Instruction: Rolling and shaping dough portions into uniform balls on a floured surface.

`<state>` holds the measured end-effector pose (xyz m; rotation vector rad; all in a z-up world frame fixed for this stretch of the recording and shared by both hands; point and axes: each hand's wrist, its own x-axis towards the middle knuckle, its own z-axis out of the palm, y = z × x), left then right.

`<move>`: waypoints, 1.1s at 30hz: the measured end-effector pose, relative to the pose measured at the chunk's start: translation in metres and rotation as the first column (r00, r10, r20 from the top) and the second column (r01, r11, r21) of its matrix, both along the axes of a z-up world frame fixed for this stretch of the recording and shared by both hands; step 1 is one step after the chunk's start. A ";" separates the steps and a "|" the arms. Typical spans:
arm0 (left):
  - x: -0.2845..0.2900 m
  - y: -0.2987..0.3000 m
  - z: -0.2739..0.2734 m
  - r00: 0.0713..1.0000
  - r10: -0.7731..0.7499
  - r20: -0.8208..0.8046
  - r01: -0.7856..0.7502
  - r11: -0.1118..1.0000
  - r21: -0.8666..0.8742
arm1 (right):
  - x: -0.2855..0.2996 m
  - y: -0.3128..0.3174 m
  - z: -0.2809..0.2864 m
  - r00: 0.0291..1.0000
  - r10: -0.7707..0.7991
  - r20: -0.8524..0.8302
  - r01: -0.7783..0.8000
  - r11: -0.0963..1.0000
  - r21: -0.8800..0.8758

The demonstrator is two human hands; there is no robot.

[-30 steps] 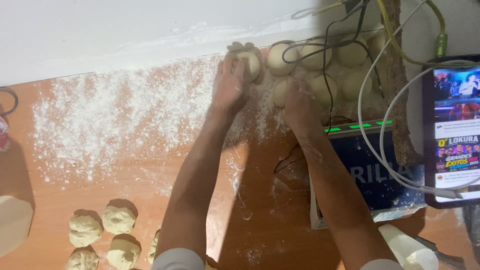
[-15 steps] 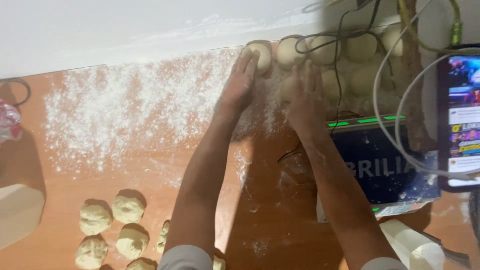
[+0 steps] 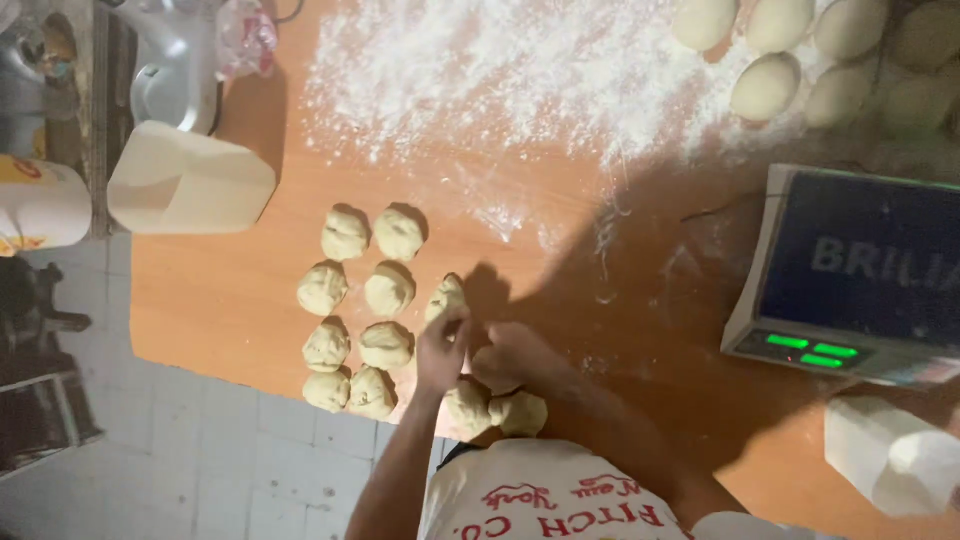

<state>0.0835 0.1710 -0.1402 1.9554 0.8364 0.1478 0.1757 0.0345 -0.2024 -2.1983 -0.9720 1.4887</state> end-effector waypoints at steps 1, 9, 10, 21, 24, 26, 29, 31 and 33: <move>-0.030 -0.008 0.003 0.999 0.035 -0.035 -0.037 0.998 -0.045 | -0.028 -0.005 -0.008 0.998 0.033 0.052 -0.039 0.993 0.111; -0.110 -0.038 0.021 0.998 0.000 0.064 0.011 0.986 -0.168 | -0.054 -0.040 -0.009 0.964 -0.205 0.168 0.142 0.935 0.326; -0.113 -0.036 0.016 0.999 -0.020 0.029 0.025 0.983 -0.180 | -0.052 -0.039 0.009 0.966 -0.215 0.142 0.175 0.952 0.250; -0.088 -0.077 0.112 0.953 0.300 0.030 -0.217 0.751 -0.624 | -0.104 -0.054 0.176 0.681 -0.731 -0.032 0.523 0.455 0.721; -0.102 -0.088 0.118 0.946 0.169 0.276 0.113 0.627 -0.770 | -0.137 -0.056 0.188 0.464 -0.836 -0.293 0.831 0.296 0.471; -0.108 -0.082 0.122 0.964 0.110 0.242 0.167 0.456 -0.874 | -0.136 -0.077 0.166 0.316 -0.944 -0.100 0.792 0.204 0.575; -0.107 -0.111 0.122 0.949 0.252 0.188 0.039 0.499 -0.866 | -0.135 -0.075 0.131 0.083 -0.952 -0.293 0.848 -0.087 0.522; -0.101 -0.115 0.057 0.947 0.279 0.159 -0.036 0.585 -0.811 | -0.148 -0.080 0.142 0.249 -0.852 -0.460 0.882 0.004 0.471; -0.102 -0.122 0.055 0.937 0.330 0.115 -0.138 0.653 -0.745 | -0.146 -0.092 0.143 0.388 -0.689 -0.612 0.897 0.131 0.422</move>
